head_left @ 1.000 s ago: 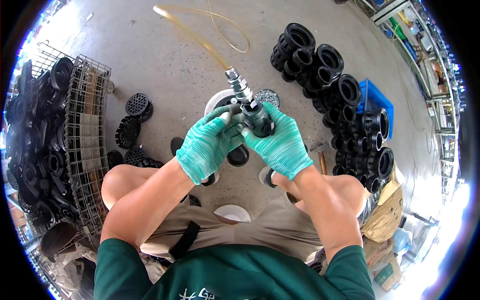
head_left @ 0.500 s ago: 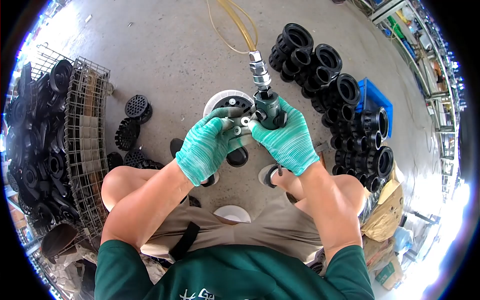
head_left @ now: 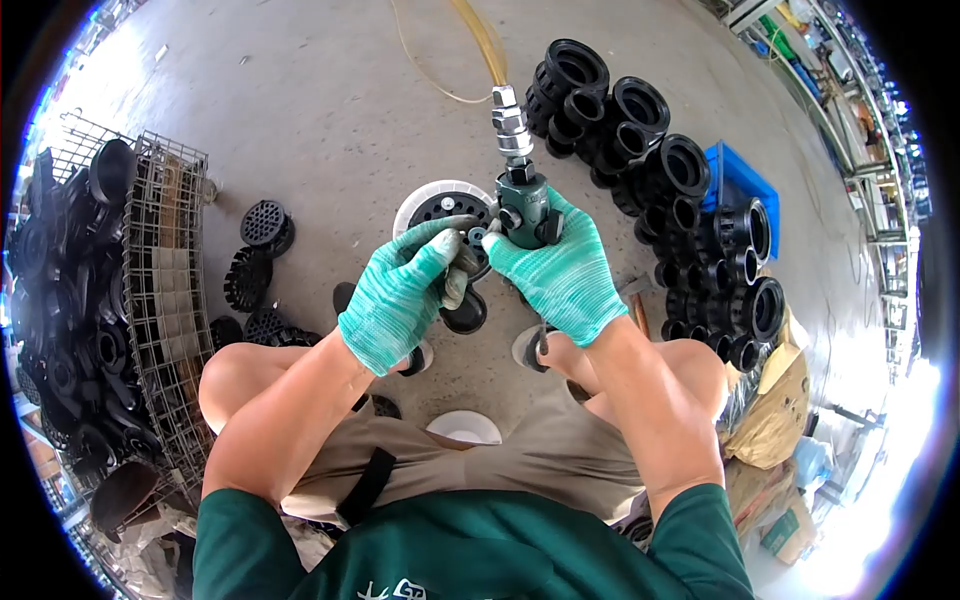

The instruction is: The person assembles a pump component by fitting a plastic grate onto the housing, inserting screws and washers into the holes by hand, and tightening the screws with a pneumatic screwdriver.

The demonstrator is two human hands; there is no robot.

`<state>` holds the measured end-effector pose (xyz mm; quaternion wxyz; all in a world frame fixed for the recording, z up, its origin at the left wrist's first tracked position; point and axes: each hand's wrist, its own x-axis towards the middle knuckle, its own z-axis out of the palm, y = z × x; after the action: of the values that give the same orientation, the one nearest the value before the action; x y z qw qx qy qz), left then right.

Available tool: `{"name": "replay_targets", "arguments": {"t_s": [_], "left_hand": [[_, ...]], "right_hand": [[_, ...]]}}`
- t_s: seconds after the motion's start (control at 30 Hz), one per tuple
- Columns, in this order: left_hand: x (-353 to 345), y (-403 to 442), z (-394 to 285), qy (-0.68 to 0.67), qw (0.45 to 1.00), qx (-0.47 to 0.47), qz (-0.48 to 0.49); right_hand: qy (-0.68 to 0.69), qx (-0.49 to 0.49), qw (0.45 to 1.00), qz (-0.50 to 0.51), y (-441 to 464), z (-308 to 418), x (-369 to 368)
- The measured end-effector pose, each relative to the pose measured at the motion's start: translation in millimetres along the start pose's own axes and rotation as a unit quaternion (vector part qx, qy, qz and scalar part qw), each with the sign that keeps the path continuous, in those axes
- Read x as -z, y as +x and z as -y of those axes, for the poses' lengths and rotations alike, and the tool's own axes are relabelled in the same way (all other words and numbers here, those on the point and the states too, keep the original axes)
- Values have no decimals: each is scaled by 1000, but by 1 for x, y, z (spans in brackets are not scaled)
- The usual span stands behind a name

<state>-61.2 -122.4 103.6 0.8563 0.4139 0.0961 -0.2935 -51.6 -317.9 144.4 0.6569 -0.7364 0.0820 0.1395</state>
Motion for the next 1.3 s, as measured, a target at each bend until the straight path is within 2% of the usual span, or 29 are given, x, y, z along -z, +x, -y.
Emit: {"name": "replay_targets", "arguments": {"t_s": [0.1, 0.2, 0.37, 0.5, 0.63, 0.73, 0.83, 0.93, 1.2, 1.3], "left_hand": [[-6, -1, 1, 41, 999, 7, -18], [-2, 1, 5, 90, 996, -3, -30], [-3, -1, -4, 190, 981, -2, -43], [-3, -2, -10, 294, 955, -11, -39], [-6, -4, -12, 378, 924, -42, -35], [2, -2, -4, 356, 933, -49, -22], [2, -4, -6, 239, 971, -17, 8], [1, -3, -7, 176, 984, 0, 11], [0, 1, 0, 185, 982, -24, 3], [1, 2, 0, 160, 987, -21, 3]], "right_hand": [[10, 18, 1000, 4, 1, -7, -2], [-11, -17, 1000, 9, 0, -5, -2], [-24, 7, 1000, 15, 1, -12, -3], [11, -18, 999, 39, -1, -5, 0], [-14, -2, 999, 39, 1, -10, 1], [-41, -3, 998, 39, 2, -15, 1], [-40, -3, 999, 35, 2, -13, 2], [-40, 7, 999, 24, 2, -10, 4], [-12, 14, 1000, 25, 3, -14, 3], [0, -16, 999, 35, 2, -16, 6]]}}
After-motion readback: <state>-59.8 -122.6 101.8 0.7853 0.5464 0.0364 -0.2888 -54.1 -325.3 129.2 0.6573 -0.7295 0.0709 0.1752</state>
